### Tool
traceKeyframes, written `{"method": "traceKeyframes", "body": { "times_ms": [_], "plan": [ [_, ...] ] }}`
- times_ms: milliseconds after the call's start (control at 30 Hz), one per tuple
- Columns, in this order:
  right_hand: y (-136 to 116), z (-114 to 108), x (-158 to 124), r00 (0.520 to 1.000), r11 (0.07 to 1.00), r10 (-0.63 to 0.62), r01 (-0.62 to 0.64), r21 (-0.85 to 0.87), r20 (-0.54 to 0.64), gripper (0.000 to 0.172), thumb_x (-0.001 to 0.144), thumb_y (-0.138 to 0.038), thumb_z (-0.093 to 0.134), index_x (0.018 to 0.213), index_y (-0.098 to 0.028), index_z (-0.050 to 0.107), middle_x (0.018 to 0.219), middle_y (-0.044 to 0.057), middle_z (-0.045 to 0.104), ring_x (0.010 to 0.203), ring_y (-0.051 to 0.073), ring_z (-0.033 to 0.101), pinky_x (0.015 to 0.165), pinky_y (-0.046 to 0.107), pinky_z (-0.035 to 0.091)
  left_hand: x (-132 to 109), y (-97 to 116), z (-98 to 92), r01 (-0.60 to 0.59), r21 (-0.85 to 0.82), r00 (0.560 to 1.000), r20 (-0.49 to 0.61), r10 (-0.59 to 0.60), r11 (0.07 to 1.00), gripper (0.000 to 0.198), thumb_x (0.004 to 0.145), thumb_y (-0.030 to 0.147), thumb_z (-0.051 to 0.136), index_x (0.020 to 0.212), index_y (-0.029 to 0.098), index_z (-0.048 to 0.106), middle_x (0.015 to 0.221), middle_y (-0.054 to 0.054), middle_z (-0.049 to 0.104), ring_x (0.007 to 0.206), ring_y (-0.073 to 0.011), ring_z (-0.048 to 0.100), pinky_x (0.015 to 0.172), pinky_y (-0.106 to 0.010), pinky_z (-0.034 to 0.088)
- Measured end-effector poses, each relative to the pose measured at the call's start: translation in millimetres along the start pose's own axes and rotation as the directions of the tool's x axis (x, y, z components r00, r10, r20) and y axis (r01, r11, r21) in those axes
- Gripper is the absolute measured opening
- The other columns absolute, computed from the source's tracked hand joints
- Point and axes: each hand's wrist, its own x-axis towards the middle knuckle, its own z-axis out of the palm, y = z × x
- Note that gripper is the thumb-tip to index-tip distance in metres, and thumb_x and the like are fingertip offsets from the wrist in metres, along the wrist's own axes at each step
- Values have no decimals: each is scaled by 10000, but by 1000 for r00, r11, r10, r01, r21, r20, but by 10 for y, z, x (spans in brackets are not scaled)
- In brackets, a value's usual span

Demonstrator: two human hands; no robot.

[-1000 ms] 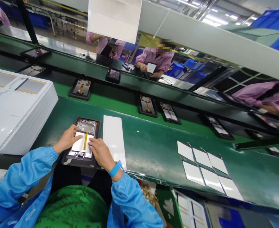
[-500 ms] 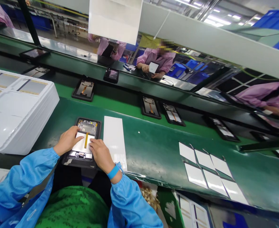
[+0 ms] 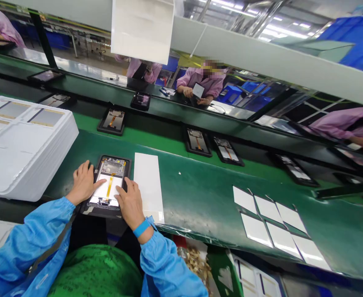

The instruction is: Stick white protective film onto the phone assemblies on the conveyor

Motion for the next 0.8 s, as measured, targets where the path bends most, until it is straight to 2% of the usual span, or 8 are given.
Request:
{"method": "traceKeyframes", "body": {
  "times_ms": [167, 233, 300, 400, 467, 567, 700, 800],
  "plan": [
    [58, 137, -77, 988, 987, 143, -138, 84, -62, 401, 846, -176, 694, 1241, -226, 647, 1377, 175, 479, 1166, 324, 539, 997, 554, 499, -126, -103, 150, 91, -248, 996, 0, -94, 964, 621, 864, 491, 575, 1368, 132, 529, 1577, -210, 311, 1496, -383, 157, 1193, -594, 95],
    [66, 135, -96, 982, 976, 172, -159, 149, -75, 460, 822, -163, 711, 1268, -236, 624, 1374, 162, 481, 1187, 317, 546, 1027, 542, 493, -165, -45, 68, 117, -440, 992, 19, -121, 890, 651, 827, 477, 622, 1400, 189, 509, 1558, -157, 375, 1476, -363, 247, 1196, -562, 182],
    [80, 56, -126, 978, 962, 191, -168, 216, -89, 516, 817, -174, 714, 1311, -254, 588, 1400, 142, 469, 1214, 299, 551, 1062, 506, 486, -163, 61, -56, 148, -659, 989, 93, -115, 738, 741, 823, 492, 634, 1480, 240, 405, 1504, -120, 466, 1389, -329, 426, 1140, -499, 357],
    [222, -214, -211, 970, 939, 214, -173, 298, -113, 535, 846, -225, 688, 1358, -274, 543, 1454, 118, 448, 1258, 275, 542, 1014, 423, 539, 58, 308, -195, 265, -825, 963, 255, -89, 499, 851, 816, 495, 667, 1538, 294, 264, 1286, -107, 651, 1074, -291, 680, 883, -428, 576],
    [484, -480, -286, 954, 929, 249, -187, 321, -165, 487, 885, -257, 634, 1362, -271, 535, 1476, 117, 436, 1284, 268, 525, 921, 381, 587, 418, 549, -191, 314, -842, 947, 308, -86, 438, 867, 789, 459, 715, 1524, 295, 286, 1111, -95, 720, 872, -267, 724, 733, -398, 605],
    [1175, -963, -357, 904, 939, 315, -252, 235, -289, 404, 923, -269, 555, 1326, -236, 562, 1449, 138, 462, 1296, 274, 509, 865, 387, 596, 1213, 1021, -9, 270, -843, 962, 252, -102, 466, 767, 768, 399, 743, 1444, 238, 419, 1014, -87, 733, 770, -220, 712, 694, -352, 593],
    [2293, -1601, -200, 819, 903, 356, -426, -61, -449, 302, 919, -249, 536, 1191, -178, 648, 1266, 162, 591, 1197, 298, 556, 994, 500, 498, 2319, 1709, 410, 190, -804, 981, 135, -138, 563, 577, 785, 341, 699, 1297, 139, 529, 1087, -128, 704, 891, -198, 689, 807, -324, 555],
    [2912, -1851, 127, 804, 830, 370, -511, -223, -466, 274, 916, -217, 538, 1156, -166, 661, 1176, 157, 624, 1130, 291, 572, 994, 469, 481, 2897, 2070, 691, 148, -769, 989, 120, -86, 622, 536, 775, 368, 682, 1220, 103, 546, 1076, -161, 687, 978, -248, 663, 842, -379, 531]
  ]
}}
